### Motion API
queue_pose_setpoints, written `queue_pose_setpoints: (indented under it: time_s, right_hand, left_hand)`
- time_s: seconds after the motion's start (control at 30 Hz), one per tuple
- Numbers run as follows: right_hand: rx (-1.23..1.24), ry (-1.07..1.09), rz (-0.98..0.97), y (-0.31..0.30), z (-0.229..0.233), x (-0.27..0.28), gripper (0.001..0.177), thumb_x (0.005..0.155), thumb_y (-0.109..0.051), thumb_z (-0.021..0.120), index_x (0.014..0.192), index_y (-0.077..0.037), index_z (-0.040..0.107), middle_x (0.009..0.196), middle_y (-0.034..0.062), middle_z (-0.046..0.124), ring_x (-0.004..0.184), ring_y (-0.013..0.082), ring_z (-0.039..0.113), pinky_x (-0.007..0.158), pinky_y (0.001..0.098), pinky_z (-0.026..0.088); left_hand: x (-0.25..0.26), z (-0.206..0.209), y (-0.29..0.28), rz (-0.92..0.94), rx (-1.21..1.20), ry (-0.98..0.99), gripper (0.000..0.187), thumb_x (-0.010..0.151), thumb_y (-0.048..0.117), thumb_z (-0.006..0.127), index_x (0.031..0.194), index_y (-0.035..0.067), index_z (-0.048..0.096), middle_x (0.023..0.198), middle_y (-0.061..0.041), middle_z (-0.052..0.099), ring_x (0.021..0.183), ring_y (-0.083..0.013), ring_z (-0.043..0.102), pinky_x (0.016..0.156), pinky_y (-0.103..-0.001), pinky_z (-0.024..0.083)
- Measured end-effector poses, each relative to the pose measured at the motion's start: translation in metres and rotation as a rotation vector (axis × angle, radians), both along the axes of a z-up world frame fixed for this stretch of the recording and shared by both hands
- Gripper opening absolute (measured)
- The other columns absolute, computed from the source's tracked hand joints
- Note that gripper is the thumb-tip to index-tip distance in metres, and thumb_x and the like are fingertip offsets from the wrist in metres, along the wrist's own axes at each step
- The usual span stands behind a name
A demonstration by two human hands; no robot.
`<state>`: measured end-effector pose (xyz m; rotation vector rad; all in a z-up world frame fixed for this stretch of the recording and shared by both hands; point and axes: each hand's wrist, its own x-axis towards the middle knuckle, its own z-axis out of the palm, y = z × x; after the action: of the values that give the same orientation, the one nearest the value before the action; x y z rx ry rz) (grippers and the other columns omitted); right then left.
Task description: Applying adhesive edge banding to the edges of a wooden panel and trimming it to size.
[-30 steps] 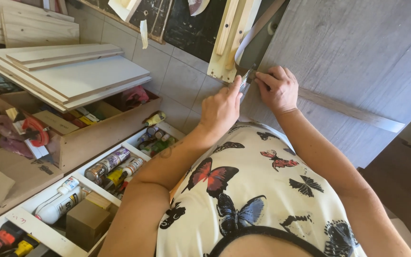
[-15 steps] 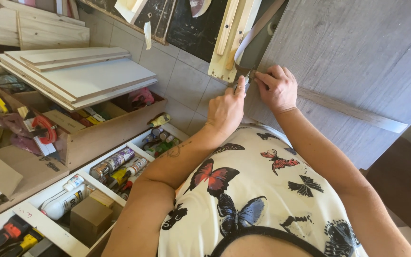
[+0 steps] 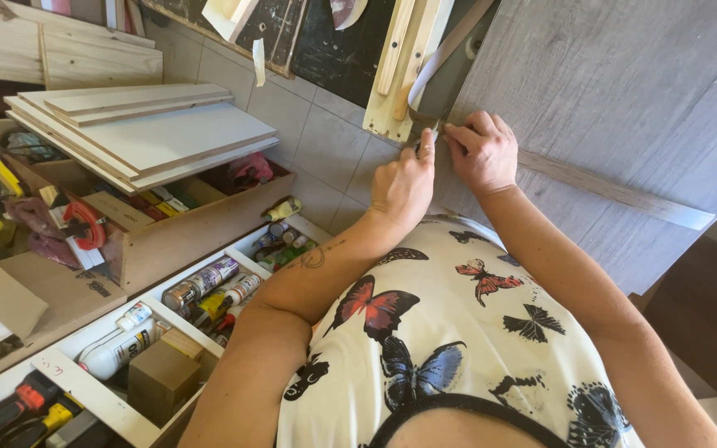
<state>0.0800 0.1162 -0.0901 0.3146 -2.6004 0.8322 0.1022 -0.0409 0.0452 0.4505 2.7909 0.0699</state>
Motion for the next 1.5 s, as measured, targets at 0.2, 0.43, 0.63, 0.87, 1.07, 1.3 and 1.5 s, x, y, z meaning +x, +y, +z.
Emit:
queue_pose_setpoints:
  time_s: [0.2,0.43,0.63,0.87,1.07,1.3,1.5]
  right_hand:
    - [0.009,0.017,-0.006,0.0,-0.002,0.0,0.006,0.095,-0.029,0.085,0.09,-0.026,0.083,0.09,-0.0007,0.06,0.077,0.022,0.064,0.071,0.035,0.055]
    - [-0.008,0.019,-0.02,-0.003,-0.002,-0.001,0.009,0.095,-0.029,0.085,0.088,-0.025,0.083,0.089,-0.0007,0.061,0.076,0.0222,0.065,0.07,0.035,0.055]
    - [-0.001,0.013,-0.024,-0.003,-0.005,-0.002,0.006,0.093,-0.029,0.086,0.088,-0.025,0.084,0.089,-0.0007,0.061,0.076,0.0217,0.065,0.07,0.0351,0.055]
    - [-0.005,0.015,-0.025,-0.002,-0.004,0.0,0.005,0.092,-0.029,0.087,0.09,-0.025,0.085,0.089,-0.0008,0.061,0.076,0.0217,0.065,0.07,0.0345,0.055]
    - [0.011,0.02,-0.033,-0.004,-0.002,0.0,0.005,0.092,-0.03,0.087,0.089,-0.026,0.084,0.089,-0.0017,0.061,0.076,0.0211,0.064,0.07,0.0342,0.055]
    - [-0.008,0.024,-0.027,-0.004,-0.003,-0.002,0.004,0.09,-0.027,0.087,0.088,-0.025,0.084,0.087,-0.0008,0.061,0.074,0.0217,0.064,0.07,0.035,0.055]
    - [-0.005,0.032,-0.034,-0.004,-0.001,-0.002,0.006,0.092,-0.028,0.086,0.087,-0.025,0.084,0.088,-0.0009,0.061,0.074,0.0218,0.064,0.069,0.0342,0.055]
  left_hand:
    - [-0.004,-0.01,0.002,-0.016,0.006,0.02,0.051,0.102,0.004,0.054,0.152,-0.004,0.051,0.081,-0.017,0.07,0.057,-0.0271,0.073,0.048,-0.044,0.059]
    - [-0.013,0.003,-0.004,-0.01,0.032,-0.024,0.05,0.105,0.01,0.054,0.153,-0.002,0.051,0.082,-0.02,0.072,0.059,-0.0301,0.074,0.05,-0.049,0.06]
    - [-0.015,-0.002,-0.009,-0.017,0.026,-0.043,0.047,0.107,0.012,0.053,0.152,-0.002,0.052,0.081,-0.021,0.073,0.056,-0.0275,0.073,0.049,-0.046,0.06]
    - [-0.017,-0.008,-0.007,-0.026,0.026,-0.087,0.047,0.108,0.008,0.05,0.154,-0.004,0.049,0.081,-0.022,0.073,0.057,-0.0244,0.071,0.05,-0.044,0.06]
    - [-0.02,-0.016,-0.01,-0.02,0.041,-0.121,0.047,0.109,0.01,0.051,0.154,-0.004,0.049,0.08,-0.022,0.073,0.056,-0.0249,0.071,0.05,-0.045,0.059]
    - [-0.019,0.008,-0.013,-0.034,0.021,-0.123,0.047,0.108,0.008,0.052,0.154,-0.003,0.05,0.082,-0.023,0.074,0.058,-0.0251,0.071,0.051,-0.045,0.061]
    - [-0.015,-0.019,-0.014,-0.069,0.007,-0.089,0.051,0.103,0.006,0.053,0.153,-0.002,0.051,0.082,-0.022,0.073,0.062,-0.0307,0.074,0.052,-0.052,0.06]
